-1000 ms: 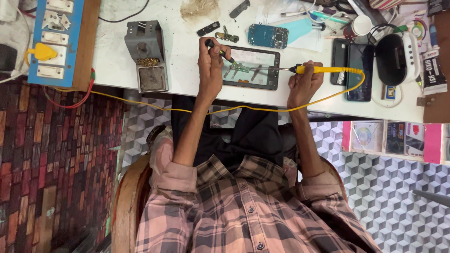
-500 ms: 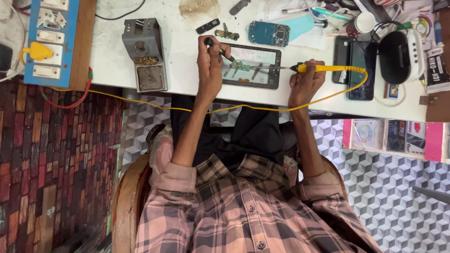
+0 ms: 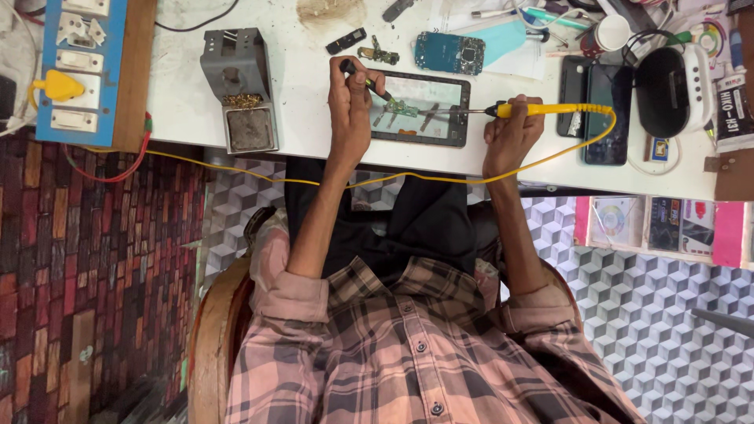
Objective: The person uses a soldering iron and solder wire to work on a small circuit board placed on a tablet screen. They repeatedly apply heat and solder to specific points on the board while holding it steady with the other hand.
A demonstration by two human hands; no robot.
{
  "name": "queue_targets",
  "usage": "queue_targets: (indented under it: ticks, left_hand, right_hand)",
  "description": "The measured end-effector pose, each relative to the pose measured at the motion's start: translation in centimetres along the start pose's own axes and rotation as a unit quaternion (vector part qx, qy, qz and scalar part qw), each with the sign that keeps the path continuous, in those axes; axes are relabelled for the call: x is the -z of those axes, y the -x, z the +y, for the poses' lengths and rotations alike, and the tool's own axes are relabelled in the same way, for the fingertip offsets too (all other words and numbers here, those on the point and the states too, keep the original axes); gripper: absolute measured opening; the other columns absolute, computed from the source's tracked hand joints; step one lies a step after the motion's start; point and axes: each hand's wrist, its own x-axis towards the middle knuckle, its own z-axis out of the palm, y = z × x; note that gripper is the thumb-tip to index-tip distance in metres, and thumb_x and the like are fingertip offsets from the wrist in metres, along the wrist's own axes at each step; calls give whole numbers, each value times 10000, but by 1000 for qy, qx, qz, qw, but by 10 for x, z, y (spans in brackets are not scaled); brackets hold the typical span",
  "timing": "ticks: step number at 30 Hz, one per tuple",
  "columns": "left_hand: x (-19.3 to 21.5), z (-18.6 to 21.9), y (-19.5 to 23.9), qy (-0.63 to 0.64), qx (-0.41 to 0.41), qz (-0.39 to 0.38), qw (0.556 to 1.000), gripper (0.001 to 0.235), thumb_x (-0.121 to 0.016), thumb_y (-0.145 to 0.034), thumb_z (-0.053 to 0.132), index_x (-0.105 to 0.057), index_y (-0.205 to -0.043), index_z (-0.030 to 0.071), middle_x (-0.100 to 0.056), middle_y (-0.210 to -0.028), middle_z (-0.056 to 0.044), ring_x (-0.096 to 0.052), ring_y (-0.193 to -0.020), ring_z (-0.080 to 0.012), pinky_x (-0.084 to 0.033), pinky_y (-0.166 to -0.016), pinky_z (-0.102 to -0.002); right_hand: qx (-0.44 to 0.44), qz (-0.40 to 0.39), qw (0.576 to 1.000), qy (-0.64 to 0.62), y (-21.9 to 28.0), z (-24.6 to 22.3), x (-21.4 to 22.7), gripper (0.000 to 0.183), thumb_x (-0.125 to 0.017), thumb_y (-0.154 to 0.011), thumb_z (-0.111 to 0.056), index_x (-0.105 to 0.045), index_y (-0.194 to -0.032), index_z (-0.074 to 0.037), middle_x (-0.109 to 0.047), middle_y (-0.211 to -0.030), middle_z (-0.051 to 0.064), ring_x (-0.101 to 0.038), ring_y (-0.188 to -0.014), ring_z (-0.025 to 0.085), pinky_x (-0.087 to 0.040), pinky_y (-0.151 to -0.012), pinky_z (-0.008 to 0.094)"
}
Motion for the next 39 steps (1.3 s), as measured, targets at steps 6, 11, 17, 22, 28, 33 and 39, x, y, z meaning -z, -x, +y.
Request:
queue_targets:
  ticks: [6,11,17,22,28,33,39]
  left_hand:
    - [-1,-2,-2,-15,0,-4,1000,391,-400,-1130,478,-447,-1169,91,-603,-823,-1,-343,-623,-36,-293,-549,-215]
    - [0,-2,-1,-10,2,1,1000,389,-420,-1138,475,-445,-1162,87,-607,-828,-8,-333,-618,-42,-295,-552,-223]
    - [-1,2,0,-5,-4,-7,1000,385,-423,-1154,468,-444,-1164,83,-599,-849,-8,-328,-656,-46,-290,-588,-229]
    - [-2,2,0,-8,0,2,1000,391,-424,-1133,476,-447,-1145,85,-619,-837,-5,-325,-637,-37,-289,-577,-223]
    - [-1,3,0,-2,-13,-3,1000,383,-428,-1151,469,-442,-1148,86,-628,-855,-12,-352,-664,-49,-304,-603,-234]
    - [-1,3,2,-9,-14,-4,1000,367,-421,-1155,452,-446,-1156,86,-633,-843,-10,-329,-648,-45,-292,-592,-233]
    - [0,0,1,-15,-23,-6,1000,355,-416,-1153,438,-442,-1152,84,-638,-840,-7,-323,-626,-39,-282,-565,-233]
  right_hand:
    - [-8,2,1000,-7,0,-2,-1,223,-494,-1141,-219,-478,-1003,-43,-422,-718,23,-345,-494,82,-364,-443,267]
    - [-5,-18,1000,13,3,-7,-5,242,-473,-1145,-240,-478,-998,-48,-380,-633,9,-356,-449,89,-376,-436,270]
    - [-16,-39,998,47,4,-13,-10,261,-476,-1154,-250,-488,-992,-45,-397,-626,15,-387,-464,102,-385,-433,275]
    - [-7,-32,999,24,4,-11,-7,263,-483,-1149,-255,-484,-988,-47,-372,-603,9,-366,-445,101,-375,-429,278]
    - [4,-29,999,27,3,-7,-6,257,-483,-1149,-248,-478,-992,-45,-385,-636,15,-359,-454,100,-380,-431,281]
    - [12,-36,998,43,6,-8,-5,267,-478,-1157,-254,-474,-993,-43,-377,-625,16,-373,-460,106,-389,-439,284]
    - [15,-36,998,49,7,-8,-5,269,-471,-1149,-269,-479,-999,-46,-369,-604,14,-373,-444,107,-390,-432,281]
